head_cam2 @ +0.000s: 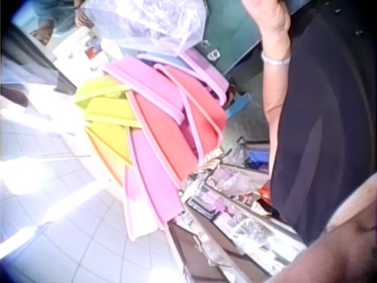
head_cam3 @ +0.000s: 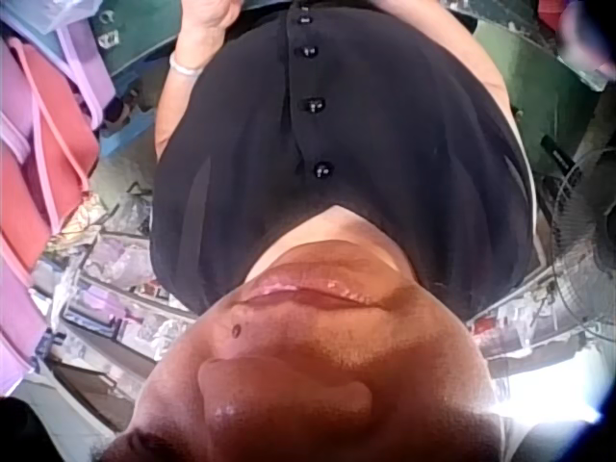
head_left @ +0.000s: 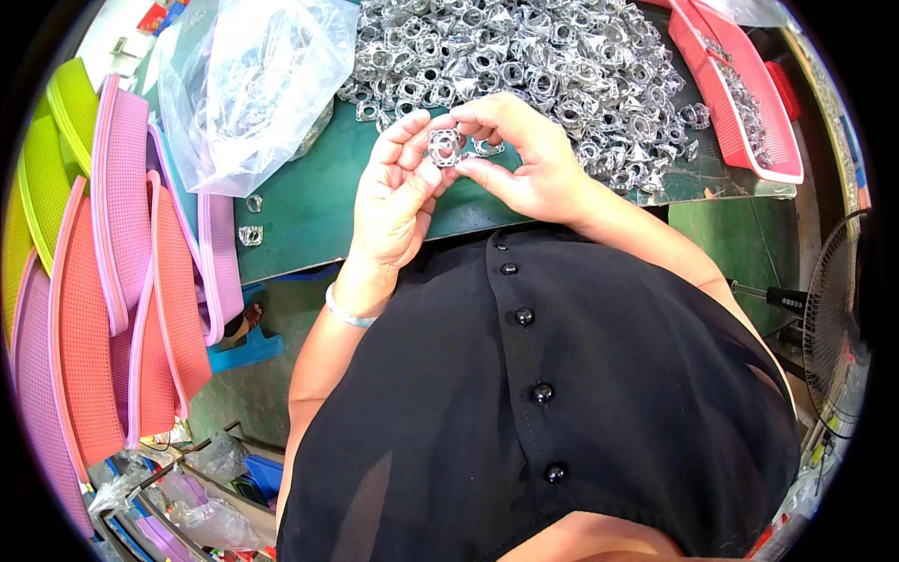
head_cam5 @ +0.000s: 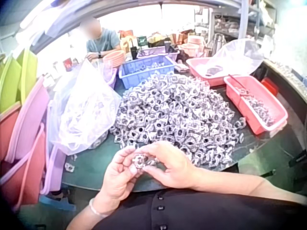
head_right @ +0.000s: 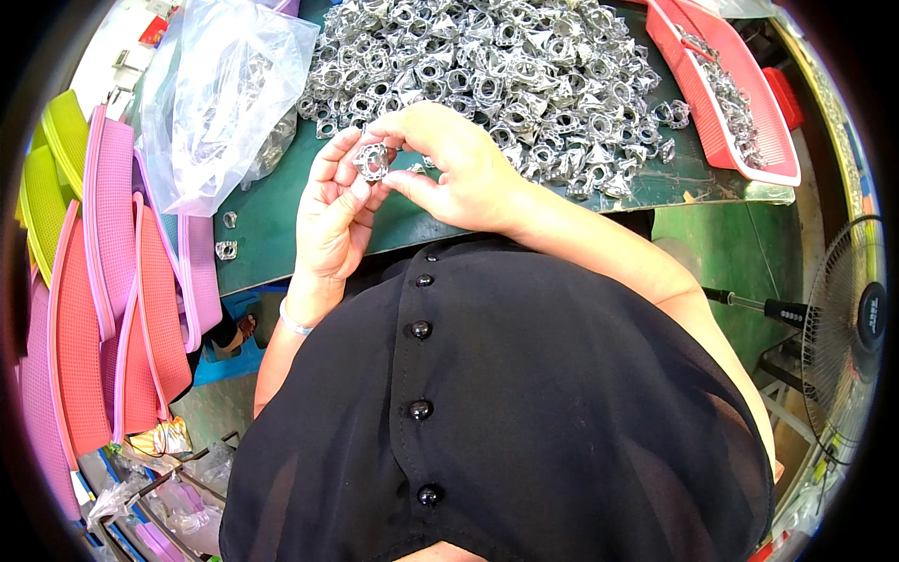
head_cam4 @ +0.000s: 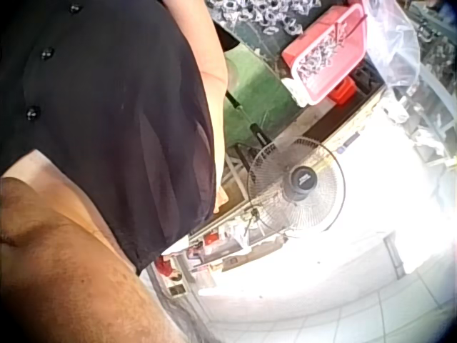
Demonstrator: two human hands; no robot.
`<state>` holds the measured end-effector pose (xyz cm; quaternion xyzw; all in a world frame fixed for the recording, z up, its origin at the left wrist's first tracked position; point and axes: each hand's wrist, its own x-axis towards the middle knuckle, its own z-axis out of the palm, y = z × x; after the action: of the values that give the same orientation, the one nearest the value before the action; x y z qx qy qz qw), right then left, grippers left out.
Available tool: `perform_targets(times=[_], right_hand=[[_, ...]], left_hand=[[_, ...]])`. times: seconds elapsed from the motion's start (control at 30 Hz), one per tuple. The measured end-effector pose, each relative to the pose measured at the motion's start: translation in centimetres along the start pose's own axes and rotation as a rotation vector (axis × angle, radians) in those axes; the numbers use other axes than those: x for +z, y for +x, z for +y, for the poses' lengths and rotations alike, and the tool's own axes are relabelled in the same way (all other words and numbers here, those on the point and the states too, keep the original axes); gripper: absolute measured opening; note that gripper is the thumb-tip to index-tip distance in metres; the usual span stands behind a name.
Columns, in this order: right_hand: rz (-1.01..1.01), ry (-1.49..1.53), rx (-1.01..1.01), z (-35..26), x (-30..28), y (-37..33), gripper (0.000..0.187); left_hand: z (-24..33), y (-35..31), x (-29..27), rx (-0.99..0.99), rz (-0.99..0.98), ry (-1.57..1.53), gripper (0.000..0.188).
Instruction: The person joins together small metal ring-shaped components by hand on a work table, turning them over and checking their fit.
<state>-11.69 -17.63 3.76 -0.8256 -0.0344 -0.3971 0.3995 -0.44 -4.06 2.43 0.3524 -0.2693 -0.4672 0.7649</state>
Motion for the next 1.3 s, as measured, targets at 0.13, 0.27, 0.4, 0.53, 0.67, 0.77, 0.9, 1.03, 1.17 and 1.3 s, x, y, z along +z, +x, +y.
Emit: perform_targets(times=[0.13, 0.27, 0.4, 0.53, 0.67, 0.77, 0.9, 1.03, 1.17, 1.3], right_hand=[[0.008, -0.002, -0.022, 0.0, 0.0, 0.0, 0.045], [0.008, 0.007, -0.008, 0.1, 0.0, -0.1, 0.044], [0.004, -0.01, 0.0, 0.2, 0.0, 0.0, 0.04], [-0.047, -0.079, 0.089, 0.6, -0.5, -0.4, 0.029], [-0.186, -0.33, -0.023, 2.0, -1.1, -0.8, 0.022], [-0.309, -0.452, -0.017, 1.9, -0.8, -1.2, 0.023], [-0.339, -0.57, -0.061, 2.3, -0.1, -1.6, 0.017], [-0.275, -0.412, -0.031, 2.5, -0.1, -1.5, 0.012], [-0.195, -0.286, -0.081, 1.7, -0.1, -0.9, 0.012], [-0.15, -0.223, -0.157, 1.3, -0.1, -0.5, 0.019]], left_hand=[[0.0, 0.0, 0.0, 0.002, -0.002, 0.004, 0.045], [0.0, 0.1, 0.1, -0.001, -0.003, -0.001, 0.045], [-0.1, 0.1, -0.1, -0.017, 0.007, -0.046, 0.041], [0.4, 0.3, -0.6, -0.093, 0.1, -0.205, 0.034], [0.8, 0.2, -2.0, -0.086, 0.093, -0.252, 0.033], [0.5, 0.0, -2.1, -0.118, 0.256, 0.057, 0.025], [0.2, -0.2, -1.3, -0.197, 0.31, 0.295, 0.02], [0.1, -0.4, -1.1, -0.275, 0.299, 0.433, 0.025], [0.2, -0.5, 0.3, -0.285, 0.261, 0.594, 0.029], [0.1, -0.7, 0.6, -0.18, 0.194, 0.581, 0.028]])
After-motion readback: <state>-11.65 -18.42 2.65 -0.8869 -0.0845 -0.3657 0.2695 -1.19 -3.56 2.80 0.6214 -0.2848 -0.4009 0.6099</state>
